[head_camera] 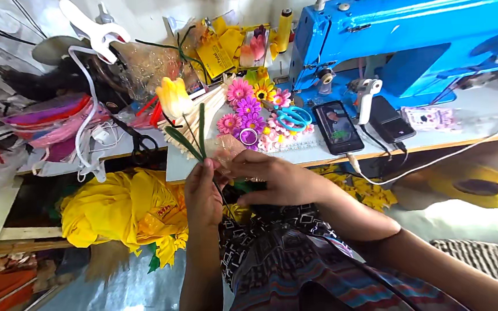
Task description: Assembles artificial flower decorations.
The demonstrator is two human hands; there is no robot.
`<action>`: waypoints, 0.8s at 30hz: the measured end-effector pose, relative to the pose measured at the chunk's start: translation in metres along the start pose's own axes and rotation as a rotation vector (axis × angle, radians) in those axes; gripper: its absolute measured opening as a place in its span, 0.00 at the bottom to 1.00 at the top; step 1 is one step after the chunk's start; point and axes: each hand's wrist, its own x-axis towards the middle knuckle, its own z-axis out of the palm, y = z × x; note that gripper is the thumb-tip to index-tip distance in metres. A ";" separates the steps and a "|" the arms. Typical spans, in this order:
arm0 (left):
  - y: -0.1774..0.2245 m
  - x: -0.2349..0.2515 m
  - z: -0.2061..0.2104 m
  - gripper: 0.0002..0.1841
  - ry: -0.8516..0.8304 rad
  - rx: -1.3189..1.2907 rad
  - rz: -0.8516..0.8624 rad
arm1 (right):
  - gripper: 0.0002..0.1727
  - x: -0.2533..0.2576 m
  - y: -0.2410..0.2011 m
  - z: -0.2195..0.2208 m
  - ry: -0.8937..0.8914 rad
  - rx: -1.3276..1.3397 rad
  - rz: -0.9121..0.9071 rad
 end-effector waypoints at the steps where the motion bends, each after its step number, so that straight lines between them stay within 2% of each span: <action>1: 0.003 0.005 -0.003 0.16 0.003 0.017 0.013 | 0.22 -0.004 0.004 -0.005 0.079 0.104 0.017; 3: 0.010 0.015 -0.009 0.15 -0.010 0.029 0.039 | 0.14 -0.012 0.021 -0.016 0.282 0.108 0.143; 5: 0.019 0.023 -0.012 0.15 -0.021 -0.010 0.063 | 0.12 -0.012 0.049 -0.022 0.392 -0.089 0.277; 7: 0.027 0.028 -0.010 0.15 -0.039 -0.029 0.091 | 0.12 -0.006 0.077 -0.019 0.277 -0.204 0.312; 10: 0.035 0.031 -0.009 0.15 -0.056 -0.032 0.139 | 0.13 0.010 0.104 -0.001 0.015 -0.246 0.248; 13: 0.044 0.026 -0.019 0.16 -0.072 -0.042 0.205 | 0.10 0.029 0.101 0.022 -0.125 -0.392 0.265; 17: 0.050 0.014 -0.029 0.18 -0.034 -0.033 0.232 | 0.11 0.052 0.080 0.038 -0.281 -0.503 0.346; 21: 0.047 0.008 -0.035 0.18 -0.024 -0.064 0.202 | 0.20 0.066 0.107 0.049 -0.210 -0.463 0.300; 24: 0.046 0.005 -0.039 0.18 -0.051 -0.098 0.188 | 0.18 0.056 0.103 0.044 0.051 -0.284 0.214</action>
